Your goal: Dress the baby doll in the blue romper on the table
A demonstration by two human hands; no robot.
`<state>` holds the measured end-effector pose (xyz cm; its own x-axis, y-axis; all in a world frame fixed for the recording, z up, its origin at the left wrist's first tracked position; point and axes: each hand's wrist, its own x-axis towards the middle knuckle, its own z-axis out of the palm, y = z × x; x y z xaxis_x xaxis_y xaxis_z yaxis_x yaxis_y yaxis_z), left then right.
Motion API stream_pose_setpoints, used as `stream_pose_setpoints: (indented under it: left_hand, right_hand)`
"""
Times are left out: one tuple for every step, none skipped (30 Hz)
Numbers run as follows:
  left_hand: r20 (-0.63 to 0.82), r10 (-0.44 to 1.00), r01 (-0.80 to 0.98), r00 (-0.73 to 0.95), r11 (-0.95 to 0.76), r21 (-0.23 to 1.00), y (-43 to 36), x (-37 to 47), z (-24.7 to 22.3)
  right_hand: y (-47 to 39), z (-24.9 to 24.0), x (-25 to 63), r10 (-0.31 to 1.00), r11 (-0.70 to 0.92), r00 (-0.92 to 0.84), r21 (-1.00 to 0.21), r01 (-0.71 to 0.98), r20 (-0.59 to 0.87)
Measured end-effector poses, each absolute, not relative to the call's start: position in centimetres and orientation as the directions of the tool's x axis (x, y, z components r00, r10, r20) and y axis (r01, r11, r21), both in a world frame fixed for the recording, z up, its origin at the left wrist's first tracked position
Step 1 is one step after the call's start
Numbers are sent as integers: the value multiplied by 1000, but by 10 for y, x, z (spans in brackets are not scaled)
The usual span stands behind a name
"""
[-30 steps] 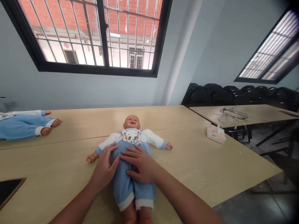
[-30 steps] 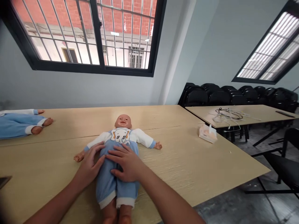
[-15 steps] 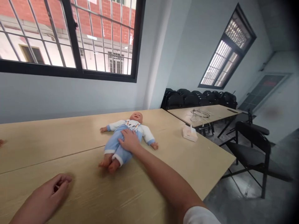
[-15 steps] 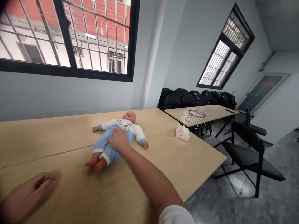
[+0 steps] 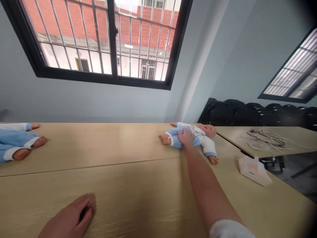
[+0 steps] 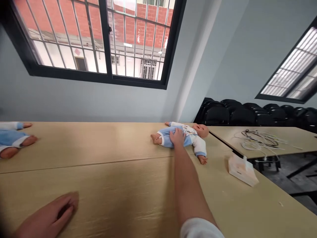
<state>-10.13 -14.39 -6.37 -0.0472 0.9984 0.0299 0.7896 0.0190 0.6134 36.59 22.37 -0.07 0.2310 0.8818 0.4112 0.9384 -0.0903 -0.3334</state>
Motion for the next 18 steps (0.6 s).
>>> stream_pose_setpoints:
  left_hand:
    - [-15, 1000, 803, -13, 19, 596, -144, -99, -60]
    - [-54, 998, 816, 9, 24, 577, -143, -97, -58]
    - [-78, 997, 828, 14, 32, 559, -143, -94, -56]
    - [-91, 996, 838, 14, 38, 544, -142, -92, -54]
    - [-95, 995, 845, 14, 39, 534, -141, -89, -53]
    - [-92, 996, 848, 16, 35, 529, -141, -87, -53]
    - [-82, 996, 850, 17, 29, 526, -140, -84, -52]
    - [-70, 997, 851, 14, 25, 524, -140, -81, -51]
    - [-57, 998, 854, 7, 24, 520, -140, -79, -50]
    - [-42, 999, 857, -7, 28, 514, -140, -76, -48]
    - [-32, 999, 861, -18, 32, 508, -141, -74, -46]
    - [-29, 999, 864, -26, 37, 503, -141, -71, -43]
    - [-29, 999, 869, -31, 42, 492, -142, -69, -39]
    - [-34, 999, 877, -35, 47, 479, -143, -67, -36]
    - [-38, 999, 884, -37, 50, 464, -144, -65, -32]
    - [-42, 999, 891, -35, 50, 451, -145, -64, -28]
    - [-45, 999, 895, -29, 46, 444, -146, -62, -25]
    - [-52, 998, 895, -21, 42, 444, -147, -60, -21]
  right_hand:
    - [221, -4, 367, 852, -69, 241, -356, 932, 465]
    - [216, -8, 367, 811, -41, 251, -378, 925, 528]
    - [210, -14, 367, 715, 32, 275, -423, 906, 642]
    - [201, -21, 366, 611, 110, 307, -462, 880, 730]
    - [192, -29, 364, 546, 183, 315, -477, 859, 776]
    - [182, -36, 361, 508, 223, 334, -496, 839, 794]
    - [170, -43, 357, 471, 230, 376, -523, 821, 798]
    - [158, -48, 352, 462, 236, 387, -531, 814, 798]
    - [146, -52, 346, 475, 247, 371, -525, 815, 798]
    - [133, -54, 338, 504, 268, 329, -506, 820, 799]
    - [120, -55, 330, 539, 304, 264, -477, 825, 800]
    - [107, -55, 320, 577, 355, 182, -445, 822, 796]
    - [93, -55, 310, 614, 414, 93, -420, 808, 784]
    - [80, -54, 300, 652, 476, -8, -401, 782, 759]
    - [67, -53, 289, 690, 523, -104, -394, 756, 716]
    - [55, -52, 278, 719, 559, -193, -391, 731, 667]
    - [42, -50, 268, 734, 588, -263, -391, 708, 626]
    - [29, -48, 257, 744, 607, -321, -393, 691, 585]
